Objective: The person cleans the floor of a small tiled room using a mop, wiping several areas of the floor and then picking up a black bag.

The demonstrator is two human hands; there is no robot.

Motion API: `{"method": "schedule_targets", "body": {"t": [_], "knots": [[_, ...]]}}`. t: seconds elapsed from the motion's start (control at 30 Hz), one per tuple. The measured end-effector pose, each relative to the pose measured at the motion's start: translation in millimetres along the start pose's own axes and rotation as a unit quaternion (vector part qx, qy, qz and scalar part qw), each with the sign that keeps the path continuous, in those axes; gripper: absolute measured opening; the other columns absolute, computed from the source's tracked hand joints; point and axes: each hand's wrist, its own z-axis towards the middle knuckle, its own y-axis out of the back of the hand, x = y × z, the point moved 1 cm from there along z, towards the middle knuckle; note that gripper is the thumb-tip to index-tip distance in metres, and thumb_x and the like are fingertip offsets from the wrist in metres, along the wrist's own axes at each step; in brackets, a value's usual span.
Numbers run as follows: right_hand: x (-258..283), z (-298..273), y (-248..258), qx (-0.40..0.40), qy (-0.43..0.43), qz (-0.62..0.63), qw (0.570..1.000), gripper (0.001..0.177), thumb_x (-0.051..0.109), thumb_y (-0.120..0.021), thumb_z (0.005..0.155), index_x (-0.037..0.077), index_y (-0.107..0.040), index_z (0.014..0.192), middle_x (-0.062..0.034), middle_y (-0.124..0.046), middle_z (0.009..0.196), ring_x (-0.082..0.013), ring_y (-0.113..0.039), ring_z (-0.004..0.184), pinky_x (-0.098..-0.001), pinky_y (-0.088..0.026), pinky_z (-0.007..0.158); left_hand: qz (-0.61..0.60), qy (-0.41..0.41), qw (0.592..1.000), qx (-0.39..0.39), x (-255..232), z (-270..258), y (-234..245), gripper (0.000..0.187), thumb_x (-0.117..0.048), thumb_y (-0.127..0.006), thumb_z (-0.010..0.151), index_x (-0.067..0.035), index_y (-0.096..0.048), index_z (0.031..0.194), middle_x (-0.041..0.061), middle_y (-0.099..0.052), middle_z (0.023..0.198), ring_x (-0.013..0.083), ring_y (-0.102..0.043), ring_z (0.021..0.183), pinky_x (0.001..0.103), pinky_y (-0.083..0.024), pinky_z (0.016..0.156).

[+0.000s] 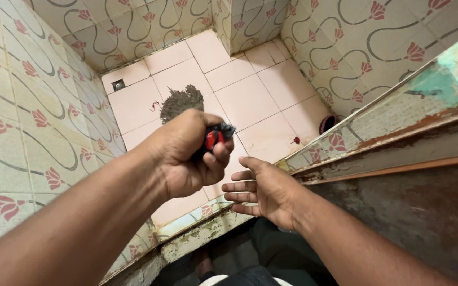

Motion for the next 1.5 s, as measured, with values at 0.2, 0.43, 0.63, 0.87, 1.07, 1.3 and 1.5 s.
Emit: {"method": "schedule_targets", "body": {"t": [0.2, 0.43, 0.63, 0.87, 1.07, 1.3, 1.5], "knots": [[10, -2, 13, -0.028, 0.002, -0.013, 1.0, 0.05, 0.046, -0.041, 0.101, 0.005, -0.056, 0.124, -0.0137, -0.073, 0.113, -0.0214, -0.069, 0.104, -0.0423, -0.057, 0.092, 0.167, -0.084, 0.975, -0.118, -14, 63, 56, 0.028, -0.024, -0.045, 0.1, -0.013, -0.05, 0.075, 0.0, -0.048, 0.062, 0.0071, -0.038, 0.043, 0.023, -0.027, 0.033], [8, 1, 34, -0.023, 0.007, 0.005, 1.0, 0.049, 0.045, -0.043, 0.1, 0.004, -0.055, 0.124, -0.0147, -0.073, 0.116, -0.0224, -0.068, 0.105, -0.0432, -0.057, 0.093, 0.209, -0.141, 0.92, -0.299, -69, 86, 101, 0.023, -0.012, -0.05, 0.102, -0.004, -0.057, 0.082, 0.003, -0.056, 0.069, 0.0106, -0.054, 0.058, 0.025, -0.045, 0.049], [12, 2, 33, -0.026, 0.01, 0.0, 1.0, 0.048, 0.046, -0.044, 0.1, 0.005, -0.056, 0.122, -0.013, -0.073, 0.113, -0.0215, -0.068, 0.103, -0.043, -0.056, 0.091, 0.184, -0.075, 0.957, -0.212, -44, 85, 92, 0.02, -0.012, -0.049, 0.1, -0.007, -0.05, 0.081, 0.001, -0.044, 0.068, 0.0122, -0.043, 0.053, 0.026, -0.043, 0.047], [8, 17, 6, 0.028, 0.02, -0.002, 0.999, 0.044, 0.046, -0.047, 0.101, 0.007, -0.058, 0.116, -0.0088, -0.067, 0.105, -0.0209, -0.065, 0.099, -0.041, -0.055, 0.088, 0.045, -0.053, 0.987, -0.145, 33, 16, 9, 0.014, -0.014, -0.044, 0.096, -0.007, -0.053, 0.088, 0.0, -0.048, 0.061, 0.0094, -0.04, 0.047, 0.023, -0.034, 0.04], [4, 2, -25, -0.044, -0.014, -0.039, 0.998, 0.047, 0.048, -0.056, 0.096, 0.008, -0.063, 0.119, -0.01, -0.068, 0.116, -0.0169, -0.065, 0.101, -0.038, -0.053, 0.087, 0.117, 0.008, 0.984, -0.137, 82, -28, -11, 0.022, -0.019, -0.048, 0.092, -0.004, -0.054, 0.078, 0.009, -0.05, 0.059, 0.0152, -0.04, 0.043, 0.027, -0.029, 0.039], [-10, 6, -45, 0.064, -0.044, 0.014, 0.997, 0.04, 0.03, -0.066, 0.092, 0.0, -0.061, 0.118, -0.0163, -0.069, 0.116, -0.0249, -0.069, 0.095, -0.0419, -0.06, 0.075, 0.151, 0.032, 0.981, -0.119, 117, -9, 28, 0.025, -0.034, -0.064, 0.091, -0.013, -0.056, 0.081, 0.004, -0.056, 0.063, 0.0143, -0.041, 0.044, 0.027, -0.028, 0.04], [0, 9, -30, -0.029, 0.023, -0.009, 0.999, 0.034, 0.029, -0.073, 0.092, -0.004, -0.07, 0.1, -0.0168, -0.072, 0.084, -0.027, -0.069, 0.068, -0.0442, -0.057, 0.056, 0.285, 0.01, 0.954, -0.087, 92, 13, 14, 0.015, -0.016, -0.057, 0.089, -0.005, -0.057, 0.078, 0.005, -0.051, 0.06, 0.0131, -0.04, 0.042, 0.027, -0.029, 0.038]]}}
